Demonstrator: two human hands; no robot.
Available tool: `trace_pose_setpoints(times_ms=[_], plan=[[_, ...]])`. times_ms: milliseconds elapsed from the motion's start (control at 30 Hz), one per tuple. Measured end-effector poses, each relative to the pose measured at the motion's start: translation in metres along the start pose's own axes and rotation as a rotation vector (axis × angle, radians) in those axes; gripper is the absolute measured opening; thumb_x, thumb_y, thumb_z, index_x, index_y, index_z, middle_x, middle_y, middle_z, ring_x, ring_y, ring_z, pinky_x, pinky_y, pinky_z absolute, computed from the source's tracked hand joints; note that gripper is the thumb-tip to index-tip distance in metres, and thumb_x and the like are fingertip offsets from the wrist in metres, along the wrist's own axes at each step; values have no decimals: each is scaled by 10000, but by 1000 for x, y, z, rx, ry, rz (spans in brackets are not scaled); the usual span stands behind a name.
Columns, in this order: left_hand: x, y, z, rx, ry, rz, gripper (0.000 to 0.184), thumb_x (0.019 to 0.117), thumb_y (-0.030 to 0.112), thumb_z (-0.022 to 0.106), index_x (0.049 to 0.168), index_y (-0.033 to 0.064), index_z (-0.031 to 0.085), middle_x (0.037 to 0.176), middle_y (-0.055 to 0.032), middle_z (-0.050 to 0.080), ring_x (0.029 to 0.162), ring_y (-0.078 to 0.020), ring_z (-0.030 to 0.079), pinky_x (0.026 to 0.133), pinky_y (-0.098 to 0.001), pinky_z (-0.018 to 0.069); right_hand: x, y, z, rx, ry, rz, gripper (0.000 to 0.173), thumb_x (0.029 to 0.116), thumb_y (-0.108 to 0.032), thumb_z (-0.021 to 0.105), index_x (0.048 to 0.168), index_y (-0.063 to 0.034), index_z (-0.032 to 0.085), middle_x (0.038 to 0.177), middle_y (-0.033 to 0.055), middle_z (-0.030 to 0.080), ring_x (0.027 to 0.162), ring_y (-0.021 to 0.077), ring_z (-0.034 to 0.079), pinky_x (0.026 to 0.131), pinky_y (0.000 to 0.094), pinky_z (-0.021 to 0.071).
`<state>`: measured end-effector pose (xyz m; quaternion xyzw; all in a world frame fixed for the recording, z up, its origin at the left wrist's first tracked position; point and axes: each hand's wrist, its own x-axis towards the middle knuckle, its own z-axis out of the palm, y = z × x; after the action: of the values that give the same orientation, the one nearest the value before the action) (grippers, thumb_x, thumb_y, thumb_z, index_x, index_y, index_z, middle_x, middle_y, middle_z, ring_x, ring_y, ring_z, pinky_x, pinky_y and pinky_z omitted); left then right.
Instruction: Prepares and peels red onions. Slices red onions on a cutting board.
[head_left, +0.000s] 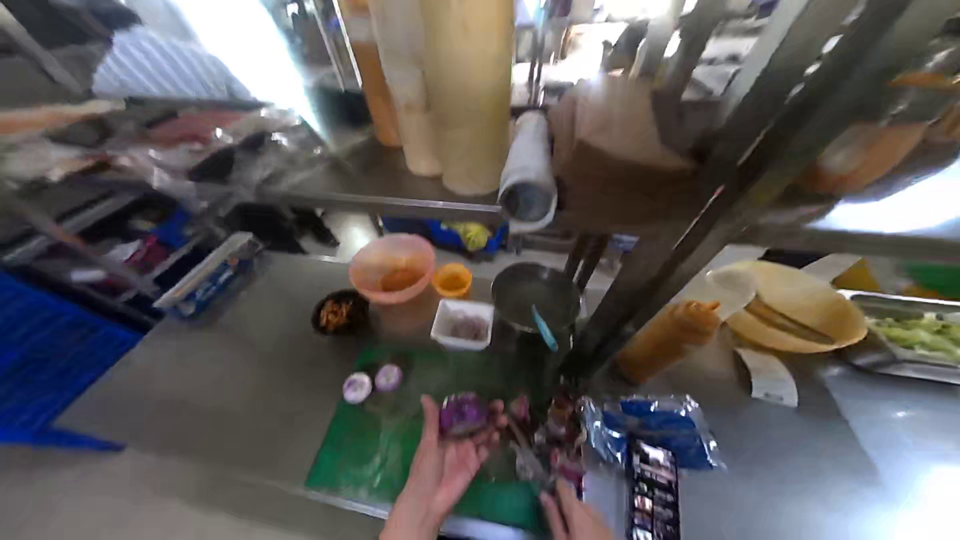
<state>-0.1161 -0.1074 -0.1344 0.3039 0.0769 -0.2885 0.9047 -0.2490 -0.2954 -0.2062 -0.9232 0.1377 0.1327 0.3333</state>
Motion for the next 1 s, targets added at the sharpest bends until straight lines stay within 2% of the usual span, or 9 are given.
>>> trace_pose_setpoints(times_ms=[67, 167, 300, 433, 533, 667, 767, 900, 1000], plan=[[-4, 7, 16, -23, 7, -2, 907, 789, 821, 568, 1253, 40, 563, 1134, -158, 715, 982, -261, 729, 879, -377, 602, -6, 11, -15, 48, 45, -22, 421, 1068, -332, 486, 1198, 39, 634, 782, 190, 688, 738, 381, 706, 691, 592, 567], [-5, 15, 26, -55, -154, -21, 857, 736, 762, 692, 1250, 78, 647, 1165, -150, 714, 1018, -252, 721, 942, -372, 575, -7, 26, -34, 121, 121, -50, 406, 1066, -333, 468, 1180, 16, 642, 723, 137, 652, 646, 304, 665, 622, 534, 558], [-9, 19, 35, -52, -349, -7, 685, 867, 650, 659, 1295, 116, 651, 1274, -166, 667, 1098, -266, 689, 987, -384, 550, -8, 30, -57, 265, 151, 12, 445, 1067, -425, 408, 1159, -47, 623, 748, 58, 631, 607, 197, 641, 567, 440, 572], [-13, 24, 39, 317, -379, 206, 767, 856, 614, 707, 1396, 102, 518, 1325, -155, 614, 1157, -246, 649, 989, -385, 551, -11, 7, -75, 461, 258, -43, 416, 1060, -443, 404, 1105, -84, 609, 698, -12, 628, 518, 126, 612, 464, 322, 557], [-19, 31, 46, 642, -380, 392, 844, 803, 552, 801, 1446, 123, 461, 1344, -113, 600, 1167, -203, 632, 936, -335, 572, -14, -13, -87, 587, 305, -112, 344, 1078, -381, 399, 1110, -95, 590, 769, -5, 663, 541, 127, 627, 472, 294, 569], [-20, 40, 58, 764, -486, 568, 820, 808, 358, 851, 1455, 65, 442, 1421, -118, 549, 1282, -204, 574, 1016, -319, 547, -14, -27, -99, 664, 313, -174, 278, 1083, -306, 378, 1109, -114, 578, 808, -6, 676, 567, 114, 640, 481, 257, 571], [-19, 40, 64, 847, -500, 640, 807, 810, 356, 850, 1456, 57, 468, 1465, -86, 490, 1316, -176, 532, 1040, -308, 531, -15, -35, -105, 718, 314, -187, 270, 1071, -282, 374, 1086, -118, 588, 814, -7, 684, 565, 105, 638, 478, 242, 566], [-14, 35, 69, 845, -546, 626, 915, 854, 369, 813, 1553, 52, 314, 1463, -76, 499, 1308, -184, 538, 1041, -304, 528, -13, -44, -118, 764, 303, -256, 265, 1066, -250, 362, 1055, -144, 605, 801, -16, 663, 561, 93, 623, 474, 230, 558], [-8, 25, 65, 583, -600, 458, 760, 931, 452, 706, 1523, 157, 332, 1482, -114, 517, 1306, -258, 567, 1025, -376, 542, -14, -54, -127, 779, 307, -294, 258, 1069, -252, 356, 1047, -156, 594, 806, -16, 658, 564, 92, 618, 472, 228, 554]])
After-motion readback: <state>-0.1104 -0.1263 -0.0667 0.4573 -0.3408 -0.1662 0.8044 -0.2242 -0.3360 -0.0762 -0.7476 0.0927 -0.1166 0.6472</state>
